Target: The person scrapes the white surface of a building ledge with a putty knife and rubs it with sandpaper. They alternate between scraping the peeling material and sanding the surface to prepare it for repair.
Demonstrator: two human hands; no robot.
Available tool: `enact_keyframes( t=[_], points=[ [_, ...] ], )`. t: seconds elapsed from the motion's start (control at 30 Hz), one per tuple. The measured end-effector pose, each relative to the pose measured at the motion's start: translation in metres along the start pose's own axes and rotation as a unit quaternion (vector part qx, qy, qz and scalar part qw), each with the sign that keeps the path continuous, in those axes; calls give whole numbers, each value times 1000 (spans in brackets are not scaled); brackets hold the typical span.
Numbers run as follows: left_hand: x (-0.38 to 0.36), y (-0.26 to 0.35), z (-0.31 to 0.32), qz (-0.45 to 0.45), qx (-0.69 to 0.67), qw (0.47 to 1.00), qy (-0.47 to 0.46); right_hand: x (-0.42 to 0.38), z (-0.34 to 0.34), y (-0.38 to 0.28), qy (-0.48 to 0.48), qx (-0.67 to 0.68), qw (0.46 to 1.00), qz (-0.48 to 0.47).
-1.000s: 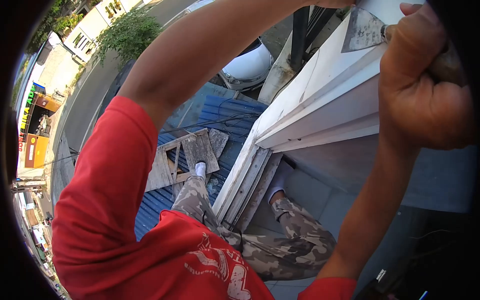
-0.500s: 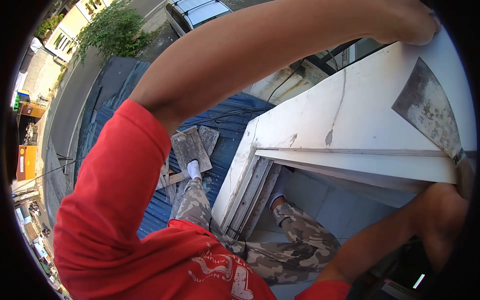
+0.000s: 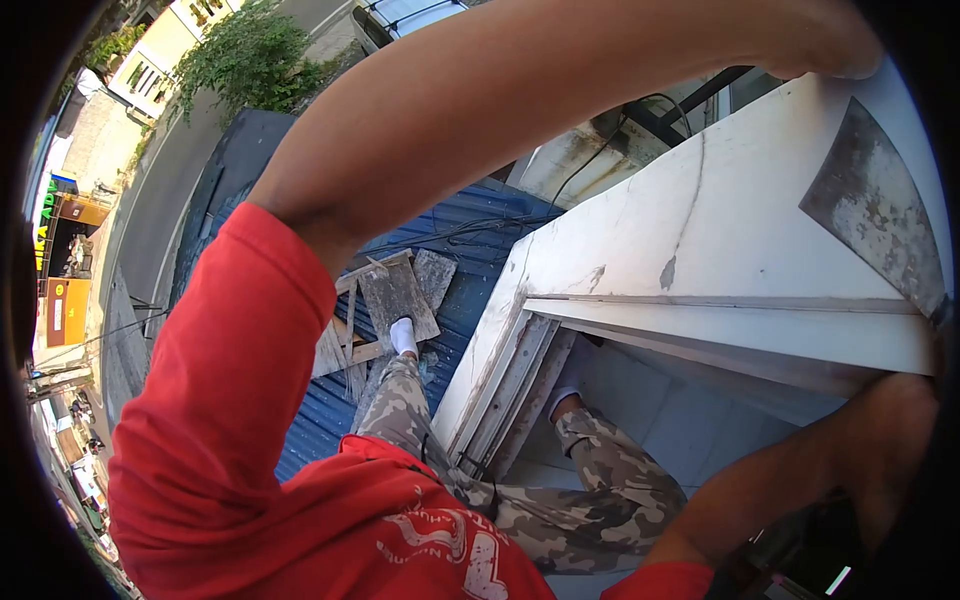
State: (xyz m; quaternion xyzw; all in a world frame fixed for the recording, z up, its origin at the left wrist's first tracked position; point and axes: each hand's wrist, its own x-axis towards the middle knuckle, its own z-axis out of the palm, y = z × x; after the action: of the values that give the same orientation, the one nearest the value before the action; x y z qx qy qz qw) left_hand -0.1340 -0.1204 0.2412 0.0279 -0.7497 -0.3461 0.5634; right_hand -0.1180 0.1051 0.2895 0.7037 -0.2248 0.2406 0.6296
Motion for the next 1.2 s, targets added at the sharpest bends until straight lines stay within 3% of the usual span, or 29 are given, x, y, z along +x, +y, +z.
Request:
enact_keyframes(
  t=[0.33,0.47,0.73,0.8,0.87,0.9,1.2],
  points=[
    [-40,30,-21,-80,-90,992,34,-4,8,2,29,76,995,-50],
    [-58,35,-28,-96,-112,988,48,-8,26,1,118,156,980,-45],
    [-65,51,-23,-82,-156,982,72,-17,30,-2,147,158,976,8],
    [-68,58,-19,-89,-211,971,63,-20,31,-3,160,161,974,17],
    [-57,49,-26,-114,-360,926,-16,-24,30,-2,170,162,972,27],
    [-42,52,-26,-194,-392,898,-39,-27,31,-4,174,164,970,36],
    [-75,65,-22,-148,-375,914,-32,-39,34,-16,212,176,958,74]
  ],
)
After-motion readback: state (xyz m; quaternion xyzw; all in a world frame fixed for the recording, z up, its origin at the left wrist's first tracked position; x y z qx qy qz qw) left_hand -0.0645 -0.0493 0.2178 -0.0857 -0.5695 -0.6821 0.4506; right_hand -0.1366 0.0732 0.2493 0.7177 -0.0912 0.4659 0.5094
